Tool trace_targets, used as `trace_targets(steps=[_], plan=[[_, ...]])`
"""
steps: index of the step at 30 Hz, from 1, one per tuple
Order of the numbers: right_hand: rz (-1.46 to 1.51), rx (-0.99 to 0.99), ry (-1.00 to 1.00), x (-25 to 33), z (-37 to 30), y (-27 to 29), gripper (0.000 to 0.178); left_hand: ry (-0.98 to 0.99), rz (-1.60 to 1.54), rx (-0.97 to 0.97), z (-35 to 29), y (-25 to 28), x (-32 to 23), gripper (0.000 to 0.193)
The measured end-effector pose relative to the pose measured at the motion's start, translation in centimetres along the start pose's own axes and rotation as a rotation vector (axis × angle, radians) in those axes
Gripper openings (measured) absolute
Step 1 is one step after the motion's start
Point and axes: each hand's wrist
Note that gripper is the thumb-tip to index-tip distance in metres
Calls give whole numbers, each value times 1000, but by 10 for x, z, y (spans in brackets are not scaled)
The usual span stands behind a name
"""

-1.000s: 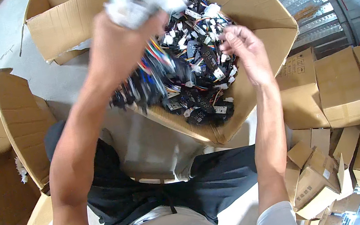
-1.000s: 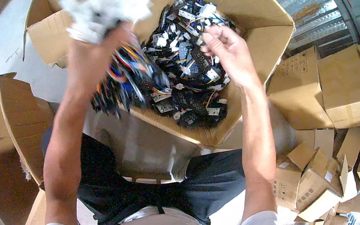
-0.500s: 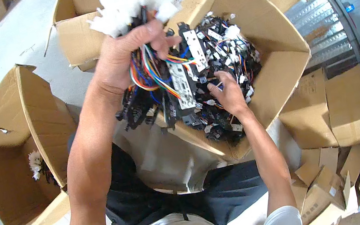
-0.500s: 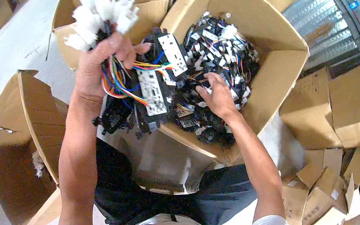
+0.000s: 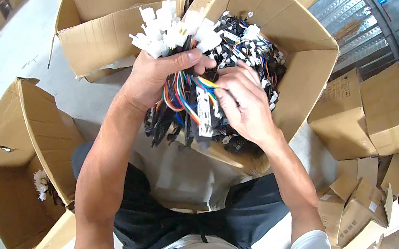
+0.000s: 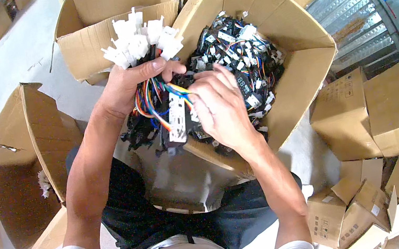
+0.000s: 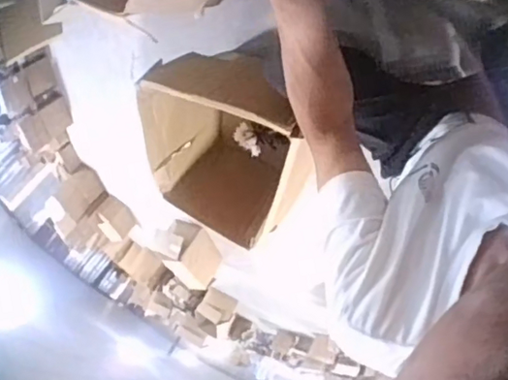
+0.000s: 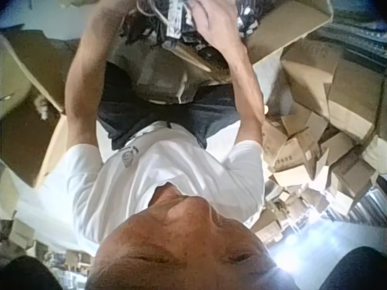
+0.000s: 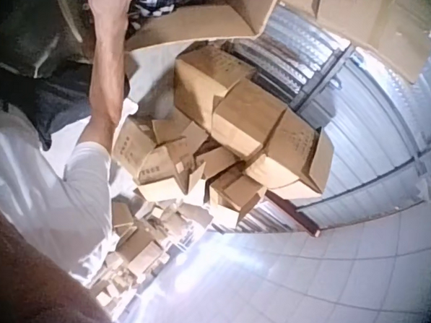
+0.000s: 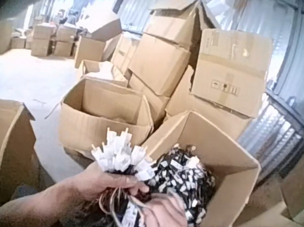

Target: The person bundles electronic wire harnesses by picking them from a cardboard box, gathering them together, securing each group with a rubber band, and placing the bundles into another box.

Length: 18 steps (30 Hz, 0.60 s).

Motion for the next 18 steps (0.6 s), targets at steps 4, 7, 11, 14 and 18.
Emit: trace_targets(steps=[4,7,11,14,18], plan=[[24,-111,-127,2,-10,15,11,49,-5,-50,7,-8,12,21],[14,-57,-158,8,-10,22,15,31,-52,-50,10,-10,22,20],[382,-53,-434,3,-17,4,35,97,-148,45,11,-19,26,22],[427,114,-512,-3,-21,6,25,156,-82,-1,6,-25,26,23],[317,29,-463,10,-13,10,24,58,-11,-13,7,-20,22,18]])
Point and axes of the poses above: each hand's wrist, its own z-axis towards the middle knuckle, its own y-axis out of the back of the hand, x = y × z, and after that the axes turned 14 degrees about z, right-handed
